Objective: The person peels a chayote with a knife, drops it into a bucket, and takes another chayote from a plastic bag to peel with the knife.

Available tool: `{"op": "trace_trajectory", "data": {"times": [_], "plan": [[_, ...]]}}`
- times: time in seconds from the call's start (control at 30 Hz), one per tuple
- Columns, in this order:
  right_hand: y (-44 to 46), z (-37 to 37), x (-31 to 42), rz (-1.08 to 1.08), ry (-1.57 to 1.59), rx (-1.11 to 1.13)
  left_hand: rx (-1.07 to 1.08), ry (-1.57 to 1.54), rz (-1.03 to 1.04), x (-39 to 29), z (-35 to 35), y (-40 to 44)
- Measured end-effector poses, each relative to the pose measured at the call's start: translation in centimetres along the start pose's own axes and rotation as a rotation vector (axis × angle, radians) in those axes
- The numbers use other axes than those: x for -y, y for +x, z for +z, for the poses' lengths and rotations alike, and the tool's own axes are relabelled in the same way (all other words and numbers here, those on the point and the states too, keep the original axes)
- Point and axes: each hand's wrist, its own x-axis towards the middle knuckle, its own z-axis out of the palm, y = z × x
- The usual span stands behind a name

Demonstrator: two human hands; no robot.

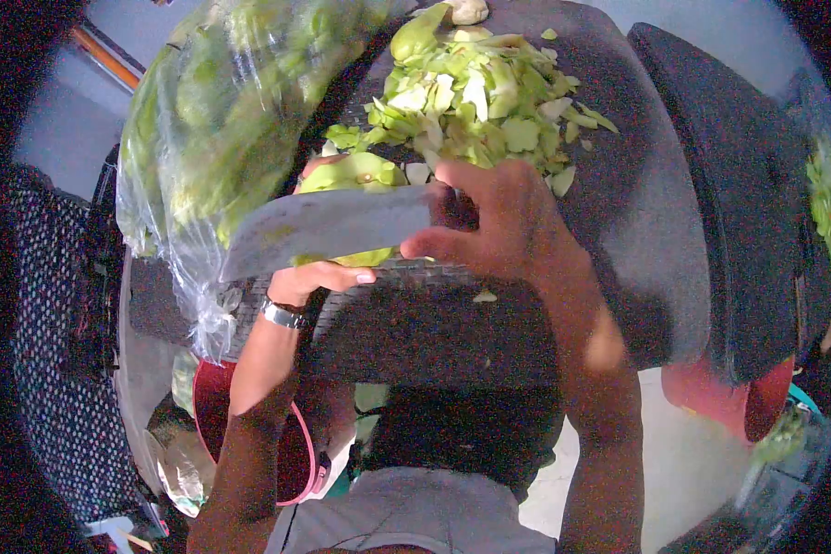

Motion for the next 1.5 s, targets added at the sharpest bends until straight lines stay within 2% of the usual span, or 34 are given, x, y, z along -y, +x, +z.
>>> {"op": "trace_trajectory", "data": {"times": [0.03,0.1,0.3,0.4,0.5,0.6,0.7,0.8,0.87,0.93,0.97,1.07,1.1,1.2,1.23,1.3,1.4,1.47,1.5], "plan": [[0.1,-0.3,-0.2,0.024,0.017,0.016,-0.005,0.025,0.079,-0.1,0.1,0.2],[0.2,-0.5,-0.7,0.069,0.059,0.049,0.005,0.088,0.429,-0.3,-0.2,1.2],[0.3,-1.1,-1.5,0.093,0.010,0.036,-0.020,-0.088,0.391,-0.5,1.2,1.3],[0.5,-0.9,-0.9,0.046,-0.013,0.014,-0.077,0.088,0.425,0.2,0.7,1.4],[0.3,-0.5,0.9,0.034,0.012,0.016,-0.149,0.204,0.581,0.9,0.9,1.4],[0.2,-0.2,1.3,0.017,-0.005,0.024,-0.097,0.539,0.639,0.1,0.3,1.3],[-0.1,0.0,1.6,0.004,0.069,0.023,-0.123,0.426,0.652,-0.1,0.5,1.3],[-0.1,-0.2,1.0,-0.123,-0.069,-0.007,-0.079,0.185,0.571,-0.6,1.2,0.8],[0.2,-0.3,-1.9,0.031,-0.148,-0.080,0.095,0.373,0.628,0.2,-0.2,1.0],[0.8,-1.1,-3.0,0.157,-0.189,-0.114,0.082,0.252,0.721,-1.1,0.3,0.7],[1.0,-1.8,-3.1,0.206,-0.192,-0.099,0.067,0.135,0.688,-0.8,0.7,0.6],[1.2,-1.8,-2.2,0.349,-0.241,-0.068,0.077,-0.261,0.341,-1.1,1.4,0.5],[1.3,-1.4,-1.9,0.392,-0.255,-0.072,0.120,-0.311,0.338,-0.7,1.4,1.0],[1.2,-0.9,-3.0,0.426,-0.184,-0.168,0.058,-0.541,0.141,-0.2,1.9,1.0],[1.3,-1.1,-3.0,0.441,-0.179,-0.182,0.060,-0.618,0.181,0.4,1.9,1.2],[1.2,-1.3,-2.3,0.471,-0.169,-0.206,0.062,-0.739,0.128,0.4,1.5,1.5],[0.9,-1.1,-0.5,0.317,-0.203,-0.210,0.184,-0.901,0.070,1.5,1.0,1.9],[0.4,0.0,-0.2,0.196,-0.108,-0.116,0.313,-1.023,0.017,1.8,0.9,1.9],[0.1,0.6,0.0,0.138,-0.061,-0.071,0.292,-0.981,0.017,2.9,0.5,2.0]]}}
